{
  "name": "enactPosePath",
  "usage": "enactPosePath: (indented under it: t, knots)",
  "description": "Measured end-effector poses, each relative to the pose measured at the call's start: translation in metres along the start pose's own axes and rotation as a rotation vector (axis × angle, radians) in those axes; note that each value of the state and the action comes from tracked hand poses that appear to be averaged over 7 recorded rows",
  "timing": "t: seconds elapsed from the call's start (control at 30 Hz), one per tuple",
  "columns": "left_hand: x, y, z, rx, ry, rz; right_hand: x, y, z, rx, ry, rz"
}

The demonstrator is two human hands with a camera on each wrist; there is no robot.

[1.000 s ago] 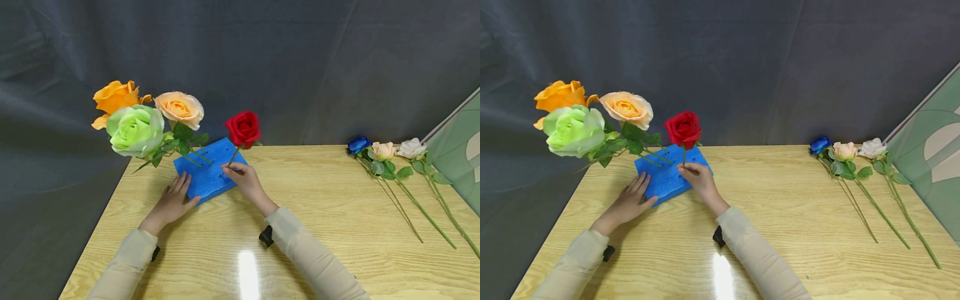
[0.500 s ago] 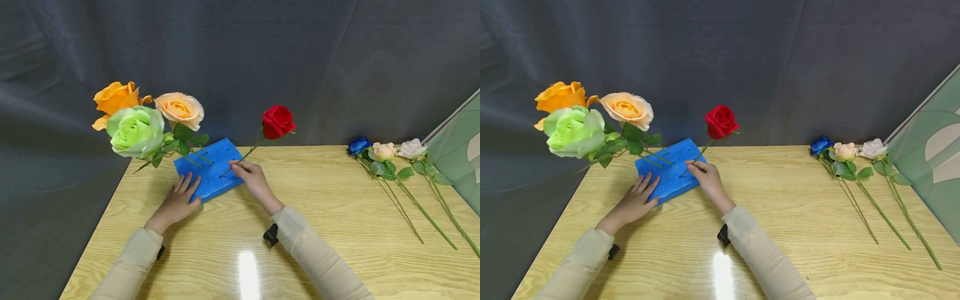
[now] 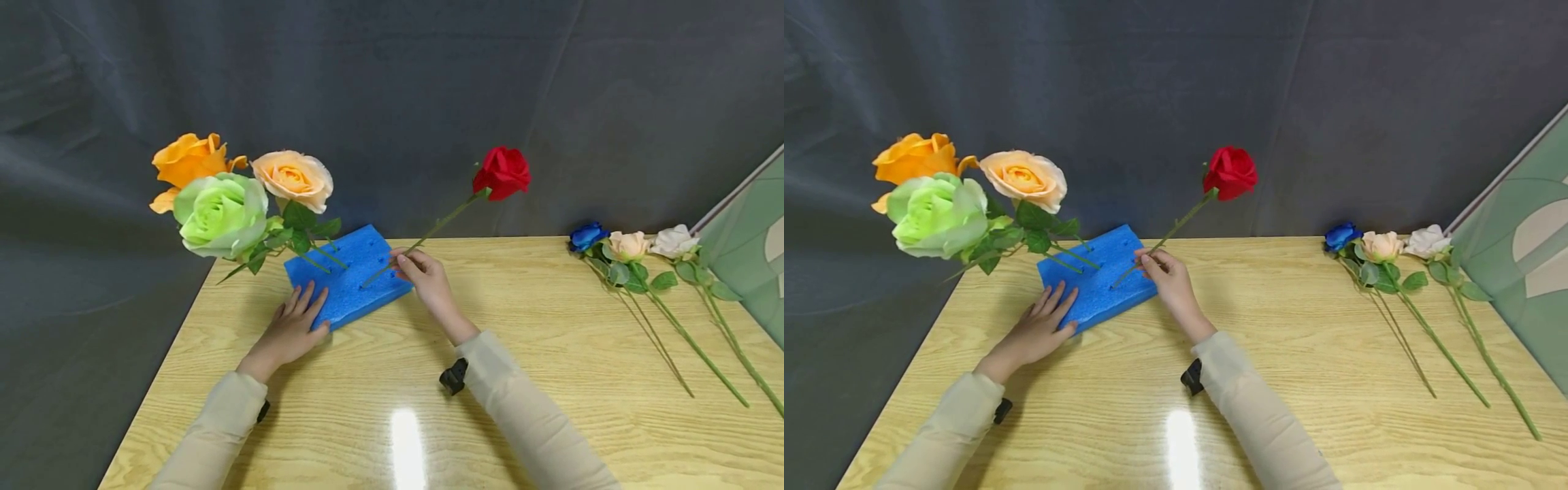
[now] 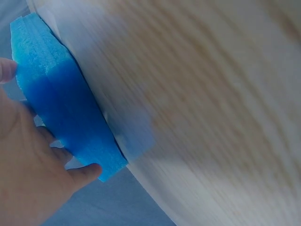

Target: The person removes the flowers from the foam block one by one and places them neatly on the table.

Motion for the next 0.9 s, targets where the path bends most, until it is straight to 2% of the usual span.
enactPosePath:
  t: [0.4, 0.67, 0.9]
  knots:
    - [-0.001, -0.001, 0.001, 0.000, 0.013, 0.011, -0.005, -0.003, 0.030, -0.057, 0.034, -0.032]
    - [-0.001, -0.003, 0.002, 0.002, 0.012, 0.006, -0.011, -0.001, 0.071, -0.071, -0.035, -0.043]
    - [-0.001, -0.003, 0.002, -0.007, 0.005, 0.011, -0.019, 0.005, 0.099, -0.200, -0.063, -0.027]
Point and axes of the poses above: each hand's wrist, its own x-axis towards the middle knuckle, its own z-axis out of the back of the hand, y = z × x, the point moved 10 cm from there along x, towards the middle knuckle, and after that the axes turned 15 degrees about -z, right-handed, at the moved point
